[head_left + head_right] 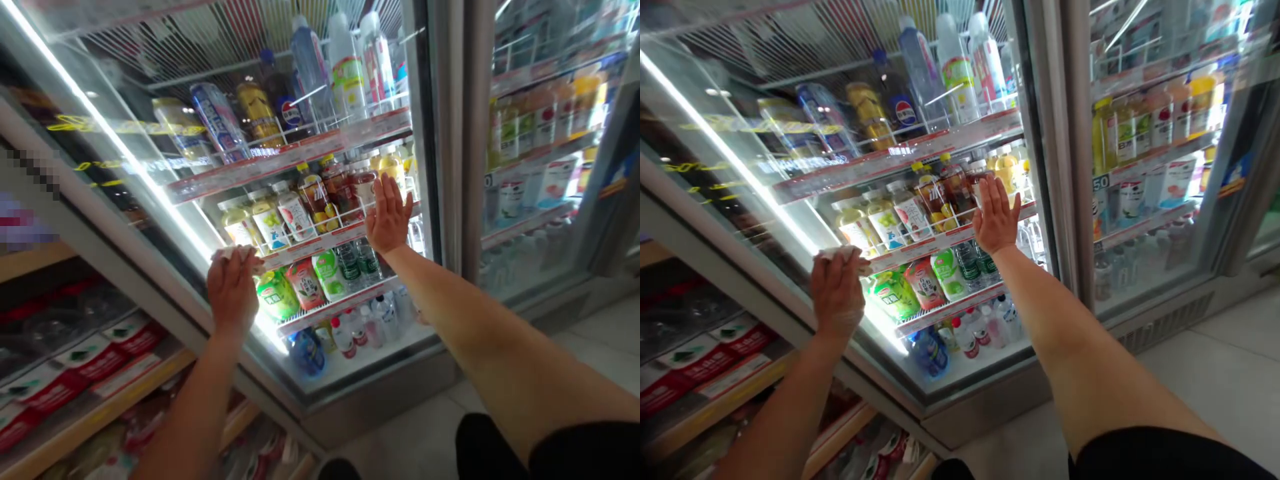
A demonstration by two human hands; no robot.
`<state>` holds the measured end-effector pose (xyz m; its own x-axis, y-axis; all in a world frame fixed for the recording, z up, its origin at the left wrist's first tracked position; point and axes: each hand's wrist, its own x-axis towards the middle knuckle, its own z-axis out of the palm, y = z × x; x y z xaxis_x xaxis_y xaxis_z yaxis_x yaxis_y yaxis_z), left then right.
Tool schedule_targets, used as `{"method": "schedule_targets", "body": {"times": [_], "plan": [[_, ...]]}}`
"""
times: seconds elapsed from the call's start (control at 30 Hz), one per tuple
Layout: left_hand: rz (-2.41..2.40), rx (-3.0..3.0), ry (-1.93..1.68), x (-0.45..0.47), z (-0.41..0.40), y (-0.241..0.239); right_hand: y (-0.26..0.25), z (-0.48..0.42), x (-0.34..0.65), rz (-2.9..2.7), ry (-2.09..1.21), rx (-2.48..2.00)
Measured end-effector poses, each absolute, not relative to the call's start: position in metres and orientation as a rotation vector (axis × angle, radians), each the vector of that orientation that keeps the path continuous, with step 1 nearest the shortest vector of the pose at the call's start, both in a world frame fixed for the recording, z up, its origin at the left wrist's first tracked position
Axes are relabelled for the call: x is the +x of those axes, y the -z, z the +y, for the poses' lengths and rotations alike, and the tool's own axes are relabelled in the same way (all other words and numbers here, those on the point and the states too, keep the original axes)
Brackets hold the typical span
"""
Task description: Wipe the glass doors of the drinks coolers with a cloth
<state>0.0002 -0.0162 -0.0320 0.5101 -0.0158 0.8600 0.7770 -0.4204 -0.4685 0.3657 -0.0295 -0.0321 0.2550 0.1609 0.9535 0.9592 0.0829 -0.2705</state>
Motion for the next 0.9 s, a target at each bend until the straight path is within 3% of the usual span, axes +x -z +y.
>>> {"method": "schedule_targets", "body": {"times": [0.1,0.27,0.4,0.5,0.67,0.9], "plan": [[-0.657,-1.826,1.050,0.004,-0.020,0.050,0.032,-0.030,0.365,-1.166,0.830,-1.352],[-0.286,-2.029,0.648,-0.006,-0.022,0.078,0.031,-0.031,0.365,-1.176,0.821,-1.392],[-0.502,-1.911,0.838,-0.019,-0.017,0.068,0.030,-0.032,0.365,-1.175,0.817,-1.420],[-0.593,-1.849,0.964,-0.013,-0.023,0.087,0.029,-0.033,0.364,-1.177,0.811,-1.420],[-0.381,-2.070,0.715,-0.011,-0.031,0.129,0.029,-0.034,0.364,-1.170,0.842,-1.437],[-0.735,-1.759,1.057,-0.025,-0.019,0.105,0.028,-0.035,0.364,-1.168,0.834,-1.441]]}}
